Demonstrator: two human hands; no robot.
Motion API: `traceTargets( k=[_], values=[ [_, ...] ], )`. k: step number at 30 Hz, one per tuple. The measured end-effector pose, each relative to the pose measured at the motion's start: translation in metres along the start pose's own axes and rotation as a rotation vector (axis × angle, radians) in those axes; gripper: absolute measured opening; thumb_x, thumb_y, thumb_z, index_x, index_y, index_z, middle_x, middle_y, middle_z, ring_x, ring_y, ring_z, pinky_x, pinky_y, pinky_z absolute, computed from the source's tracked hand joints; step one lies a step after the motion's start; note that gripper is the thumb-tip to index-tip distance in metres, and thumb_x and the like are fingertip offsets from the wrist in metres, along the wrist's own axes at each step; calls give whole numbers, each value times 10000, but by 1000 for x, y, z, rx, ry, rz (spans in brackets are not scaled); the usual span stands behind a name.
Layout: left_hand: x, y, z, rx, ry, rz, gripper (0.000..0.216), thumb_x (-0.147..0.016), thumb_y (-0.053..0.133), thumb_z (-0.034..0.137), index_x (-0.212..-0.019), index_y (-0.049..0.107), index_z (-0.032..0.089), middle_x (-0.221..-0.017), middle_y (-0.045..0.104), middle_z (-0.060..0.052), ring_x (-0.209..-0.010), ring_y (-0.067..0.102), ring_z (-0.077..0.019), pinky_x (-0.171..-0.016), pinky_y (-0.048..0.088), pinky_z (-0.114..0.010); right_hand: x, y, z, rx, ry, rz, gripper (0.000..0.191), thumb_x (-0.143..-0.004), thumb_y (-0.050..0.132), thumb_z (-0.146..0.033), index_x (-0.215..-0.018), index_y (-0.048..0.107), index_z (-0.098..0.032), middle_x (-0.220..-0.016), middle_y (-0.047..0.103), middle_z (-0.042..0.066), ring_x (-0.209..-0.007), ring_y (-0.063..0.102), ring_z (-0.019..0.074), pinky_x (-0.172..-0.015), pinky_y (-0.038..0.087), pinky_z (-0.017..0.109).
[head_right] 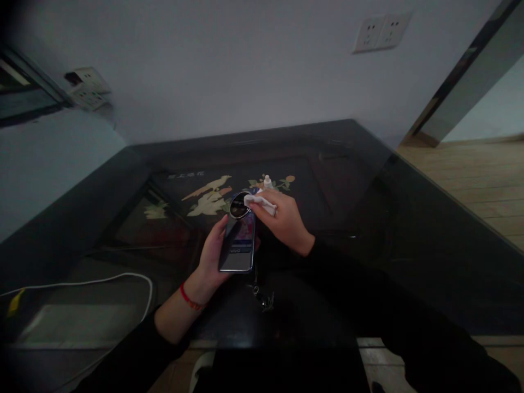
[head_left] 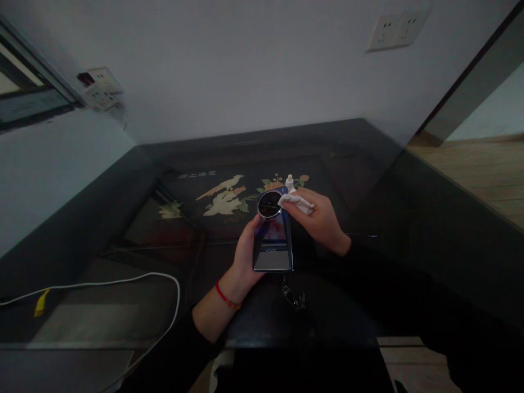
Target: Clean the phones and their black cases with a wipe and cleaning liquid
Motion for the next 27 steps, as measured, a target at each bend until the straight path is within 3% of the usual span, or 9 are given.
traceTargets(
  k=[4, 7, 8, 11, 13, 16, 19, 25, 27],
  values=[
    [-5, -6, 7, 28, 47, 15, 305, -925, 440, 334, -923, 654, 116, -774, 716, -46, -737, 685, -161, -863, 529, -320, 21, 6, -16, -59, -118, -182, 137, -884, 562, -276, -874, 680, -208, -822, 682, 29, -749, 610, 156, -703, 464, 291],
    [-7, -4, 10, 77, 52, -99, 396, -920, 430, 371, -1107, 628, 84, -945, 725, -101, -909, 685, -209, -919, 512, -372, 37, -4, -18, -133, -138, -334, 140, -897, 563, -273, -909, 693, -225, -863, 671, 30, -770, 617, 151, -697, 479, 287],
    [-7, -3, 11, 104, 57, -125, 423, -919, 429, 371, -1179, 598, 84, -1015, 715, -113, -969, 673, -221, -942, 502, -393, 40, -11, -12, -115, -124, -321, 136, -893, 572, -280, -907, 697, -229, -931, 665, 43, -848, 622, 166, -749, 485, 309],
    [-5, -1, 12, 159, 90, -108, 454, -918, 434, 333, -1307, 512, 113, -1119, 684, -132, -1033, 655, -230, -962, 491, -437, 39, -42, 21, 127, -61, -92, 148, -876, 587, -307, -894, 716, -237, -1197, 589, 85, -1115, 538, 245, -922, 434, 424],
    [-4, 0, 12, 155, 87, -77, 469, -919, 434, 322, -1333, 485, 109, -1122, 678, -150, -1015, 663, -234, -947, 500, -451, 35, -57, 50, 325, -28, -43, 149, -849, 611, -311, -885, 740, -247, -1205, 593, 91, -1171, 476, 289, -968, 383, 482],
    [-4, 1, 9, 148, 69, -67, 468, -920, 433, 317, -1331, 483, 98, -1106, 680, -156, -991, 672, -231, -938, 508, -447, 34, -63, 91, 512, 21, -273, 239, -858, 549, -215, -969, 748, -287, -1076, 673, 85, -1091, 515, 286, -966, 335, 516],
    [-5, 0, 7, 128, 67, -76, 457, -910, 453, 299, -1327, 489, 116, -1096, 685, -141, -981, 676, -224, -939, 509, -441, 38, -71, 111, 516, 33, -366, 341, -828, 490, -110, -984, 739, -283, -1041, 710, 68, -1050, 577, 247, -1002, 314, 518],
    [-5, 1, 3, 78, 52, -81, 453, -892, 478, 271, -1316, 487, 112, -1103, 684, -142, -1003, 673, -231, -923, 518, -435, 56, -89, 116, 469, 58, -537, 434, -695, 505, -91, -1022, 709, -290, -1208, 671, 48, -1176, 577, 277, -1078, 144, 694],
    [-4, 1, 2, 63, 23, -78, 434, -896, 475, 280, -1294, 503, 111, -1092, 688, -142, -998, 674, -237, -923, 516, -455, 57, -94, 108, 465, 77, -507, 453, -674, 483, -89, -1022, 707, -275, -1274, 629, 62, -1243, 526, 297, -1076, 135, 712]
  ],
)
Point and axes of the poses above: each hand's wrist, its own x-axis away from the middle knuckle, its own y-axis out of the palm, z = x × y, the point moved 4 cm from there along -x, towards the middle knuckle
